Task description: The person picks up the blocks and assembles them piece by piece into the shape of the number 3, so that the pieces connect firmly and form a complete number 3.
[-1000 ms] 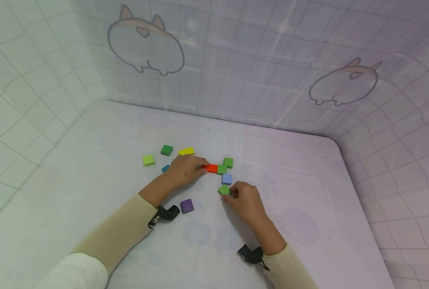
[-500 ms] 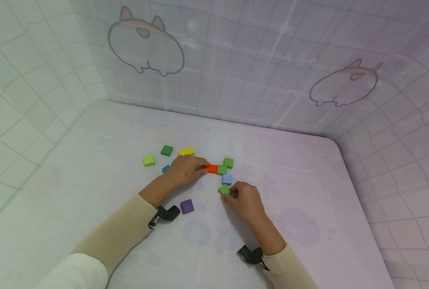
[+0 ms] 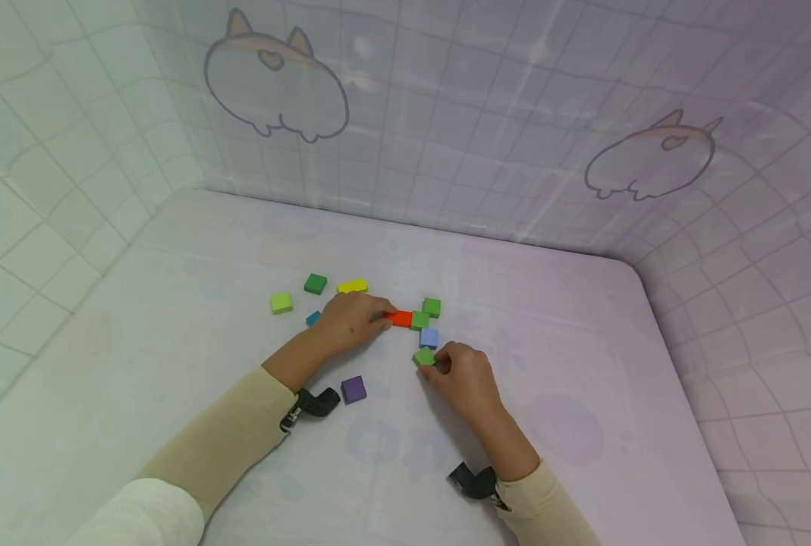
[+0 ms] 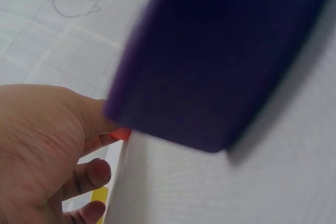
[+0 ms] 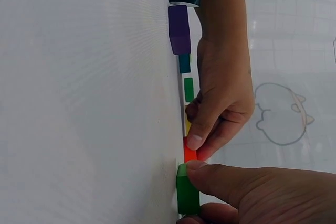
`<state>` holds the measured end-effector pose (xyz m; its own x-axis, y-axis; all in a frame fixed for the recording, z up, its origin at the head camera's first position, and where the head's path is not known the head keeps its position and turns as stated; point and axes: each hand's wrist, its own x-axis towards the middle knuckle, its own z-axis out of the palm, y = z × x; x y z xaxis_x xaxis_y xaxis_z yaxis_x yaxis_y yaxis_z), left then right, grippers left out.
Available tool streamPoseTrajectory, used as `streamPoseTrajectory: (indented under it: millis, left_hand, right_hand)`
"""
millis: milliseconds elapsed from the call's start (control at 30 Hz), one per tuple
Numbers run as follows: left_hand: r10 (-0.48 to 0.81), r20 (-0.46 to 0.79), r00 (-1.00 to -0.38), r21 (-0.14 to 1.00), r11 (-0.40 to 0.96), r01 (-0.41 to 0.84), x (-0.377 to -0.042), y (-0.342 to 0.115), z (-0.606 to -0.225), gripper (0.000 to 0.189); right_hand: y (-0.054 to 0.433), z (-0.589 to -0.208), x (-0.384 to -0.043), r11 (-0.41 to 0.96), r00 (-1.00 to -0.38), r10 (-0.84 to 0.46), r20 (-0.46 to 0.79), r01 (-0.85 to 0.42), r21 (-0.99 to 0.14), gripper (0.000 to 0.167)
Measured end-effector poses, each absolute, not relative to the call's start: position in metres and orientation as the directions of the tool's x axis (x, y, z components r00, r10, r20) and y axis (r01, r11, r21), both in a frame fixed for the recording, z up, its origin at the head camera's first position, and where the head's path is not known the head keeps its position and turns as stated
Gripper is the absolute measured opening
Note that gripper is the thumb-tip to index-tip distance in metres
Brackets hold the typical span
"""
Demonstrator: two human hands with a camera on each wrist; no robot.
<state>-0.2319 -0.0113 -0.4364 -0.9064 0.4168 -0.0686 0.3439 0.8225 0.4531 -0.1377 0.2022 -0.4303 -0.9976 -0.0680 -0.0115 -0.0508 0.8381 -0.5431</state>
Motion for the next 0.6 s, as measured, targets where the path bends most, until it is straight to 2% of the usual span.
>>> streamPoseTrajectory:
  millis: [600]
  left_hand:
    - [0.431, -0.051, -0.901, 0.444, 0.818, 0.366, -0.2267, -0.0166, -0.4397, 0.035]
  right_hand:
    - [0.1953, -0.4387, -0.1304, 0.836, -0.998, -0.047, 0.029, -0.055, -0.547, 0.026]
